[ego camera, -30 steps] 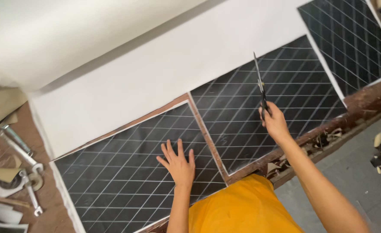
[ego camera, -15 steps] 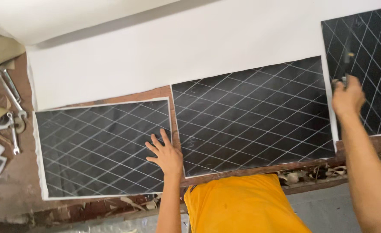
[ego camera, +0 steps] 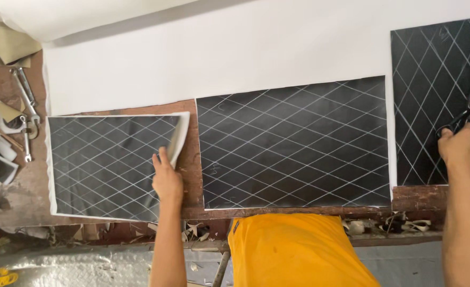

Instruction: The person cuts sections of quilted upholstery material using shears, then handles a roll of foam and begins peeling the backing off one of the cut panels.

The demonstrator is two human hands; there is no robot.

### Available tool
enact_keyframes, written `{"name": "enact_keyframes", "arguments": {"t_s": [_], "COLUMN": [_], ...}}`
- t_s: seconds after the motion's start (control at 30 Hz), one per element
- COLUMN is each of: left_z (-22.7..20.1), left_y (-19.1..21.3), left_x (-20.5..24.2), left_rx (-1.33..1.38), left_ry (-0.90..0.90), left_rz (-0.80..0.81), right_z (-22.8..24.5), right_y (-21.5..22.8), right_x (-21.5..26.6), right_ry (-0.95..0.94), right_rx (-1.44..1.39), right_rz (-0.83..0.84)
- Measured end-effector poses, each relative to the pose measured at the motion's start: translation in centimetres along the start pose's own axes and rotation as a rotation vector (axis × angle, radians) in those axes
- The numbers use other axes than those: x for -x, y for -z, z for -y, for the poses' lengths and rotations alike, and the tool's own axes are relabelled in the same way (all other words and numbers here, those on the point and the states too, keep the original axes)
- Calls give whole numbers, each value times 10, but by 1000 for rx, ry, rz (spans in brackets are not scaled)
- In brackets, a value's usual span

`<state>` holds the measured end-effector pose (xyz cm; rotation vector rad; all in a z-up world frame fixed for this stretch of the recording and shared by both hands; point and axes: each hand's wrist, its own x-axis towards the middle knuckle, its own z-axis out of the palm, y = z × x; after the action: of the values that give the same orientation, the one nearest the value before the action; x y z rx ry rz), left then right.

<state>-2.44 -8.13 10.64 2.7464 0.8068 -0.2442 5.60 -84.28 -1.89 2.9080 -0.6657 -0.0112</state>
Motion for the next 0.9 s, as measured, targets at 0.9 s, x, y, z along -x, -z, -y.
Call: {"name": "enact_keyframes", "arguments": {"t_s": [0.9], "left_z": [-105], "left_y": [-42], "left_x": [88], "left_rx": [505], "left_ry": [-447], "left_rz": [-18], "right_z": [191], "right_y": [94], "right_x": [157], "right_ry": [-69], "right_rx": [-1013], "right_rz": [419]}}
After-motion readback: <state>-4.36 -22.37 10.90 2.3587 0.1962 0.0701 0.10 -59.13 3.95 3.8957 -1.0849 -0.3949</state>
